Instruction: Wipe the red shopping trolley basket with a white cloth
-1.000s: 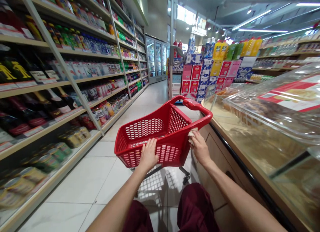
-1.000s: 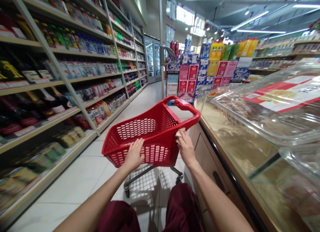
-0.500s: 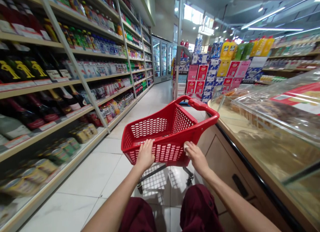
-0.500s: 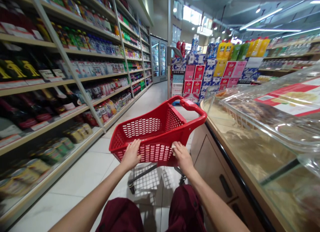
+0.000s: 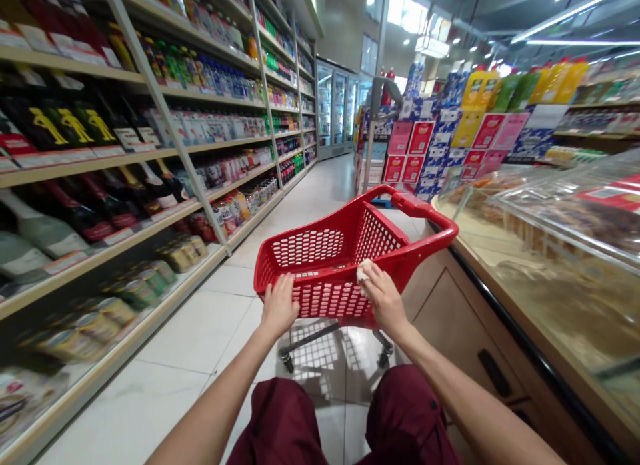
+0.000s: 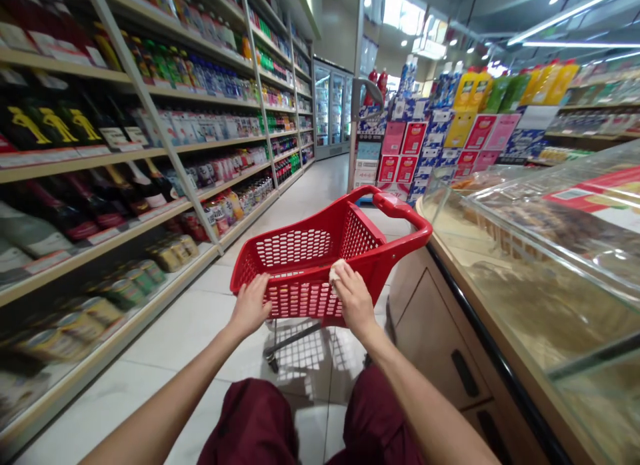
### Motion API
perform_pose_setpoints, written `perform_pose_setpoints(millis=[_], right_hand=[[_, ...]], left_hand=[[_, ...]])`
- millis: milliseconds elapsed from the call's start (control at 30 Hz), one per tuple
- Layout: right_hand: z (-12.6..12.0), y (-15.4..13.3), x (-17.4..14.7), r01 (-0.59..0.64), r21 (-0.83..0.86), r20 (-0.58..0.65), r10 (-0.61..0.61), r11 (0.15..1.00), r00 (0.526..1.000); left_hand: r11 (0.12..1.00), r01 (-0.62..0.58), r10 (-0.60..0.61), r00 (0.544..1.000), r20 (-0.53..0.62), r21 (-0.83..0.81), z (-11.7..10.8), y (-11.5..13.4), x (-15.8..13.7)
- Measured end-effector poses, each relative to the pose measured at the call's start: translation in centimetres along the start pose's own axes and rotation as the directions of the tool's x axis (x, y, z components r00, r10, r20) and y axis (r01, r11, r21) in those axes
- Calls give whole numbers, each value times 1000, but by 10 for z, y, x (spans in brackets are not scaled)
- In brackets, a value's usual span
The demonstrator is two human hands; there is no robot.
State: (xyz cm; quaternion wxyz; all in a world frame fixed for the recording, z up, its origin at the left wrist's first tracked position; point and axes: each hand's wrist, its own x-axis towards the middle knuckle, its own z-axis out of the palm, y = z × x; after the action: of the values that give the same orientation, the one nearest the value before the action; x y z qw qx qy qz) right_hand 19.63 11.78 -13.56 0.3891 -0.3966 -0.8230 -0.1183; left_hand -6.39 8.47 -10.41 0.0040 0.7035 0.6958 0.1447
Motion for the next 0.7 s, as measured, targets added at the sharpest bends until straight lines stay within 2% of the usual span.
perform_pose_setpoints(millis=[33,100,233,333,433,500,600,700], right_hand=[[2,-3,6,2,6,-18,-2,1000,1000],[11,-10,8,25,14,28,-26,1000,999],[37,-39,-5,116,70,230,-130,991,965],[53,-76,13,162,135,175,-185,977,967],[73,-111,42,206,196,109,-230,959,967],[87,-126,47,202,215,178,-242,955,954],[102,-136,32,196,227,315,-263,954,912],[104,-140,26,216,256,296,-289,942,910]], left_hand=[[998,58,-58,998,-14,12,-1,-7,-1],[994,108,-107,994,-13,10,-2,-20,-5],[993,27,-27,1000,5,-116,0,-37,-8],[981,17,-18,1000,-4,-196,2,-46,-6],[951,70,-81,997,-22,-300,1,-54,-4],[918,89,-104,994,-17,-388,0,-57,-3],[897,100,-110,994,2,-431,-2,-58,-5],[887,121,-129,992,12,-447,-3,-57,-6]])
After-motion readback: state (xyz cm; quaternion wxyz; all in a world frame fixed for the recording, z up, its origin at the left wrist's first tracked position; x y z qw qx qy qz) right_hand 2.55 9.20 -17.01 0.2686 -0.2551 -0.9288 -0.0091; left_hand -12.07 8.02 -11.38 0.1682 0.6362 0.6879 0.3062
